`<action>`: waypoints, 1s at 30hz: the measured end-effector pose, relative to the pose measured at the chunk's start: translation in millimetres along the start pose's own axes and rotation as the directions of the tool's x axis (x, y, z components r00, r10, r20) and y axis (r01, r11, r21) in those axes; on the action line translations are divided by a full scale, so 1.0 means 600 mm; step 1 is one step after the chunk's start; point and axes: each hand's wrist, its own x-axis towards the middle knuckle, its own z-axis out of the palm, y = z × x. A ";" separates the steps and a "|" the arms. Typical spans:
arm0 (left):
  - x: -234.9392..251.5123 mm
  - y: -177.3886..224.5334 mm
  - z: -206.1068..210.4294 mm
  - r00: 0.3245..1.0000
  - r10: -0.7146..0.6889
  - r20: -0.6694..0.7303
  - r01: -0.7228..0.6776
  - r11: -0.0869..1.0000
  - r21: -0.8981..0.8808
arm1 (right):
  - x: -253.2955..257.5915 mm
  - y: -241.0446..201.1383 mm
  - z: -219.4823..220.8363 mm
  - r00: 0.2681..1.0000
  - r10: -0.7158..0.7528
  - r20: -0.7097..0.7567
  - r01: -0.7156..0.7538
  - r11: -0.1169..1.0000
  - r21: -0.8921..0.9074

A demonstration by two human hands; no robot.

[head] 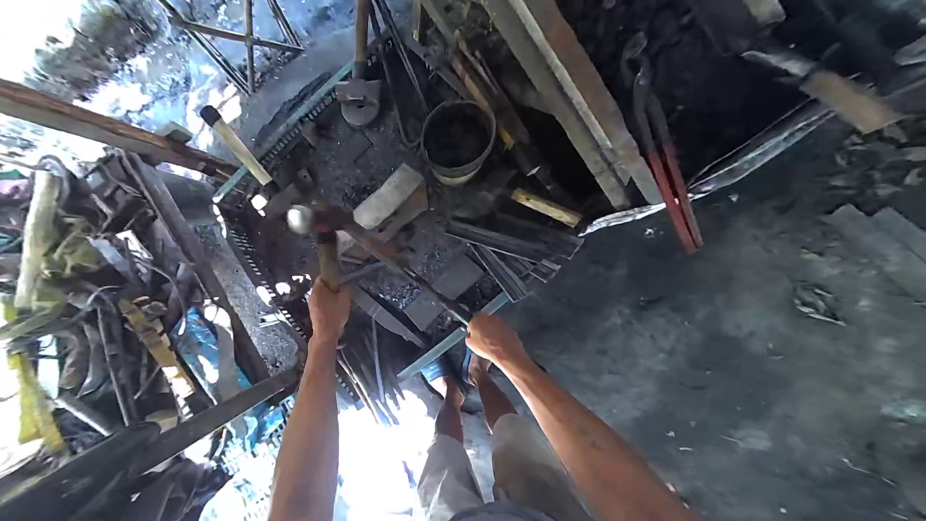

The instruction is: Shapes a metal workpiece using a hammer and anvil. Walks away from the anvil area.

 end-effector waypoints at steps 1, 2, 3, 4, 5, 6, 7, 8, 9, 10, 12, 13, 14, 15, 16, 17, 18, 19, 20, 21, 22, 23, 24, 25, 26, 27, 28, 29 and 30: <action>-0.005 0.024 -0.032 1.000 0.005 -0.018 -0.006 0.998 -0.058 | 0.006 -0.009 -0.011 1.000 -0.011 0.001 0.011 1.000 0.013; -0.024 0.045 -0.076 0.998 0.027 -0.057 -0.034 0.991 -0.126 | 0.004 -0.019 -0.012 1.000 -0.025 0.010 0.025 0.999 0.032; -0.051 0.060 -0.123 0.991 0.064 -0.119 -0.086 0.978 -0.192 | -0.001 -0.027 -0.005 0.999 -0.038 0.017 0.037 0.998 0.047; -0.069 0.086 -0.172 0.977 0.116 -0.178 -0.161 0.951 -0.262 | 0.000 -0.041 -0.011 0.999 -0.048 0.008 0.048 0.997 0.065; -0.081 0.116 -0.217 0.948 0.187 -0.256 -0.265 0.911 -0.317 | 0.004 -0.056 -0.024 0.998 -0.055 -0.004 0.055 0.995 0.080; -0.097 0.141 -0.257 0.899 0.273 -0.344 -0.392 0.851 -0.348 | 0.002 -0.069 -0.032 0.998 -0.057 -0.004 0.058 0.995 0.081; -0.110 0.168 -0.294 0.821 0.371 -0.434 -0.536 0.761 -0.364 | 0.001 -0.081 -0.041 0.998 -0.059 0.004 0.058 0.996 0.072; -0.119 0.198 -0.329 0.732 0.456 -0.506 -0.661 0.655 -0.365 | 0.003 -0.091 -0.049 0.998 -0.059 0.004 0.058 0.996 0.062; -0.122 0.229 -0.359 0.636 0.515 -0.575 -0.759 0.549 -0.349 | 0.006 -0.099 -0.057 0.998 -0.055 0.005 0.055 0.997 0.053; -0.120 0.258 -0.382 0.541 0.544 -0.641 -0.832 0.458 -0.313 | 0.009 -0.107 -0.062 0.999 -0.052 0.007 0.051 0.998 0.042; -0.103 0.299 -0.379 0.417 0.518 -0.747 -0.902 0.340 -0.267 | 0.014 -0.114 -0.062 0.999 -0.041 0.021 0.041 0.999 0.026; -0.090 0.295 -0.344 0.403 0.487 -0.775 -0.905 0.341 -0.256 | 0.017 -0.113 -0.059 0.999 -0.037 0.030 0.036 0.999 0.021; -0.075 0.266 -0.287 0.444 0.462 -0.768 -0.869 0.429 -0.245 | 0.021 -0.111 -0.056 0.999 -0.037 0.035 0.036 0.999 0.019; -0.060 0.209 -0.212 0.565 0.435 -0.701 -0.764 0.597 -0.245 | 0.024 -0.109 -0.055 0.999 -0.042 0.034 0.041 0.999 0.023; -0.052 0.136 -0.132 0.752 0.362 -0.551 -0.547 0.808 -0.217 | 0.028 -0.105 -0.052 0.998 -0.048 0.039 0.047 0.999 0.018; -0.037 0.067 -0.063 0.912 0.223 -0.344 -0.291 0.944 -0.158 | 0.032 -0.104 -0.050 0.997 -0.059 0.040 0.058 0.998 0.012; -0.011 0.018 -0.019 0.985 0.096 -0.144 -0.111 0.989 -0.098 | 0.036 -0.104 -0.052 0.997 -0.068 0.040 0.067 0.998 0.010; 0.002 -0.012 0.001 1.000 -0.016 -0.005 0.016 0.997 -0.080 | 0.034 -0.100 -0.050 0.996 -0.070 0.046 0.070 0.997 0.014; 0.003 -0.018 -0.004 0.996 -0.082 0.045 0.087 0.987 -0.136 | 0.033 -0.096 -0.048 0.996 -0.073 0.042 0.072 0.997 0.013; 0.007 0.000 -0.032 0.997 -0.080 0.008 0.080 0.967 -0.241 | 0.041 -0.099 -0.061 0.997 -0.079 0.028 0.078 0.997 0.019; -0.005 0.018 -0.074 0.997 -0.066 -0.048 0.048 0.948 -0.315 | 0.041 -0.102 -0.065 0.997 -0.078 0.025 0.078 0.997 0.031; -0.032 0.028 -0.118 0.994 -0.050 -0.102 0.009 0.930 -0.368 | 0.034 -0.099 -0.055 0.996 -0.077 0.038 0.076 0.997 0.022; -0.043 0.047 -0.161 0.983 0.000 -0.182 -0.081 0.897 -0.435 | 0.033 -0.101 -0.057 0.996 -0.080 0.036 0.080 0.997 0.016; -0.045 0.072 -0.200 0.956 0.067 -0.285 -0.206 0.847 -0.490 | 0.035 -0.105 -0.064 0.996 -0.082 0.026 0.081 0.996 0.021; -0.055 0.092 -0.235 0.920 0.126 -0.371 -0.318 0.793 -0.520 | 0.032 -0.107 -0.062 0.997 -0.079 0.023 0.078 0.997 0.020; -0.062 0.114 -0.267 0.872 0.194 -0.450 -0.436 0.728 -0.529 | 0.030 -0.110 -0.061 0.997 -0.077 0.018 0.077 0.997 0.021; -0.065 0.141 -0.295 0.802 0.270 -0.533 -0.561 0.646 -0.517 | 0.030 -0.113 -0.063 0.997 -0.075 0.017 0.074 0.997 0.019; -0.066 0.170 -0.318 0.718 0.344 -0.605 -0.675 0.558 -0.483 | 0.031 -0.114 -0.063 0.997 -0.070 0.019 0.070 0.997 0.013; -0.062 0.198 -0.332 0.633 0.396 -0.665 -0.763 0.466 -0.448 | 0.035 -0.115 -0.061 0.998 -0.067 0.021 0.067 0.998 0.005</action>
